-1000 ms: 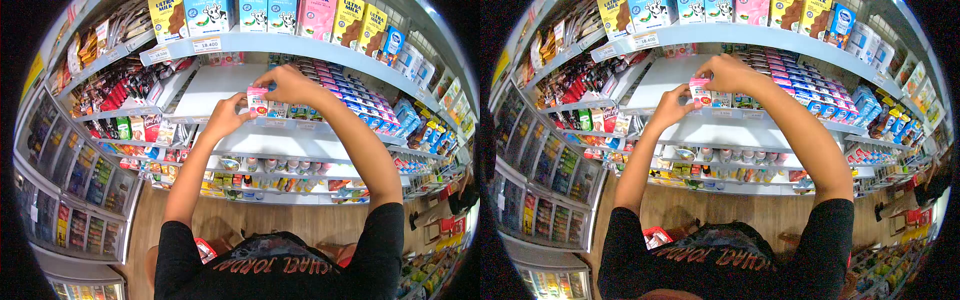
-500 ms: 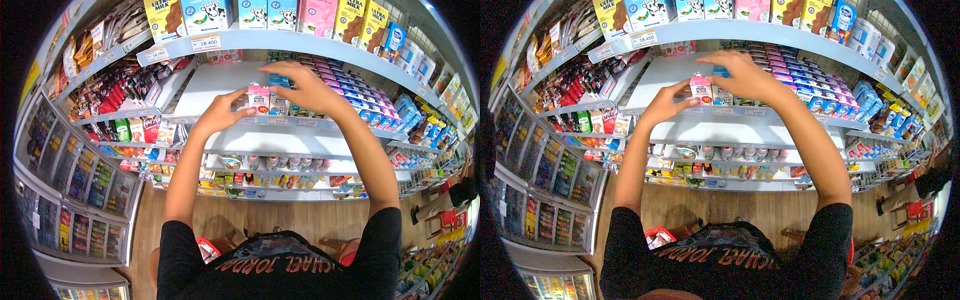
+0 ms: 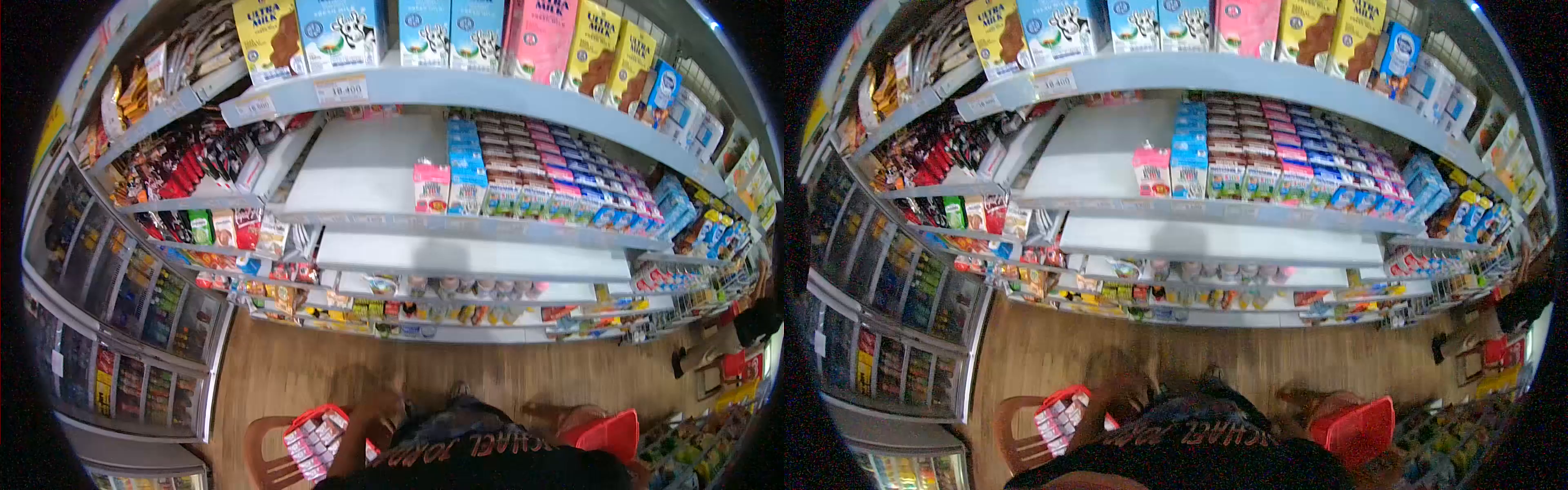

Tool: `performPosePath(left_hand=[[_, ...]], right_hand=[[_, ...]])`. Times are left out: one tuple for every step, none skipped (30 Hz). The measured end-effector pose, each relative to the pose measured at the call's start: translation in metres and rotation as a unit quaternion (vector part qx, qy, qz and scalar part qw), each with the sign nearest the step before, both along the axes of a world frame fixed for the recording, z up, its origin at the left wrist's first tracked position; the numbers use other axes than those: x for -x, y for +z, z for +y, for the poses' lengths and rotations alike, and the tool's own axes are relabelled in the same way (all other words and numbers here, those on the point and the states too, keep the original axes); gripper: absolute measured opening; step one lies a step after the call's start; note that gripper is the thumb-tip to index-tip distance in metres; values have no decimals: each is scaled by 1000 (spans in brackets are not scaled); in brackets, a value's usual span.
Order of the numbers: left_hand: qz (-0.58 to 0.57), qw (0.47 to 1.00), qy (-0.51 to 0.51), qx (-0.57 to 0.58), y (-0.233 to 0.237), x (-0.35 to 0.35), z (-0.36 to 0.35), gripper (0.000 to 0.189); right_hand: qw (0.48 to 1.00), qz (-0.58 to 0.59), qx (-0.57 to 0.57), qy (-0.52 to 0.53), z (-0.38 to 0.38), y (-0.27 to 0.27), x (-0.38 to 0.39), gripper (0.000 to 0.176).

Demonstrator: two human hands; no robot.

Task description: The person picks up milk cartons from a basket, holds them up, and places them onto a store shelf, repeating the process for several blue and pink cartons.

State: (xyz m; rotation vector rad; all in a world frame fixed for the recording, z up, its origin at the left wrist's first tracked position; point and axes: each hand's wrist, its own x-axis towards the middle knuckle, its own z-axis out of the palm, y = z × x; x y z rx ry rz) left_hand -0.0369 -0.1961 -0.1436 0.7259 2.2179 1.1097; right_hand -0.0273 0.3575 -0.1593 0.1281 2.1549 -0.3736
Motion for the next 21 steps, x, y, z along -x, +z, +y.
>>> performPosePath(left_hand=[[-148, 985, -47, -75, -46, -21, -3, 38], [-4, 995, 85, -59, -16, -48, 12, 37], [136, 966, 216, -42, 15, -85, 33, 37], [141, 963, 226, -43, 21, -88, 39, 37], [52, 975, 214, 5, 27, -95, 44, 35], [-40, 977, 201, 52, 30, -102, 47, 33], [-43, 975, 214, 50, 30, -102, 48, 33], [-33, 973, 184, 133, 29, -95, 49, 35], [-27, 965, 153, 212, 30, -89, 58, 36], [-17, 962, 225, 156, 76, -72, 70, 36], [-4, 949, 298, 100, 140, -51, 82, 35], [72, 895, 440, 12, 164, -46, 99, 33], [148, 805, 570, -71, 180, -42, 117, 31], [137, 749, 638, -116, 195, -37, 131, 30], [126, 686, 699, -157, 202, -39, 145, 29], [95, 654, 728, -182, 191, -48, 157, 30], [65, 618, 755, -208, 171, -59, 166, 30], [61, 599, 766, -223, 149, -78, 181, 30], [55, 572, 788, -221, 131, -99, 195, 30], [56, 570, 809, -132, 114, -125, 212, 31], [47, 562, 825, -43, 93, -157, 232, 31]], right_hand=[[999, -30, 15, -36, 6, 5, -18, 30], [995, -52, 34, -75, 8, 11, -32, 31], [990, -69, 51, -107, 8, 17, -40, 31], [987, -78, 63, -126, 7, 20, -41, 32], [984, -84, 73, -136, 7, 21, -39, 32], [983, -87, 83, -142, 9, 22, -34, 33], [983, -84, 92, -138, 10, 21, -21, 33], [984, -83, 95, -126, 15, 19, -10, 34], [986, -71, 104, -112, 20, 14, 6, 35], [989, -62, 106, -87, 27, 7, 27, 35], [991, -45, 110, -57, 34, 0, 52, 36], [994, -28, 107, -16, 40, -6, 81, 36], [994, 5, 98, 44, 46, -12, 114, 37], [988, 56, 92, 112, 44, -19, 155, 38], [975, 106, 107, 166, 38, -22, 197, 38], [964, 135, 174, 150, 30, -19, 235, 39], [871, 116, 473, -63, 24, -28, 251, 34], [818, -13, 528, -229, 7, -8, 274, 29], [912, -6, 353, -208, -24, 52, 288, 30], [901, 37, 399, -166, -31, 71, 283, 34], [884, 75, 445, -122, -32, 77, 280, 39]])
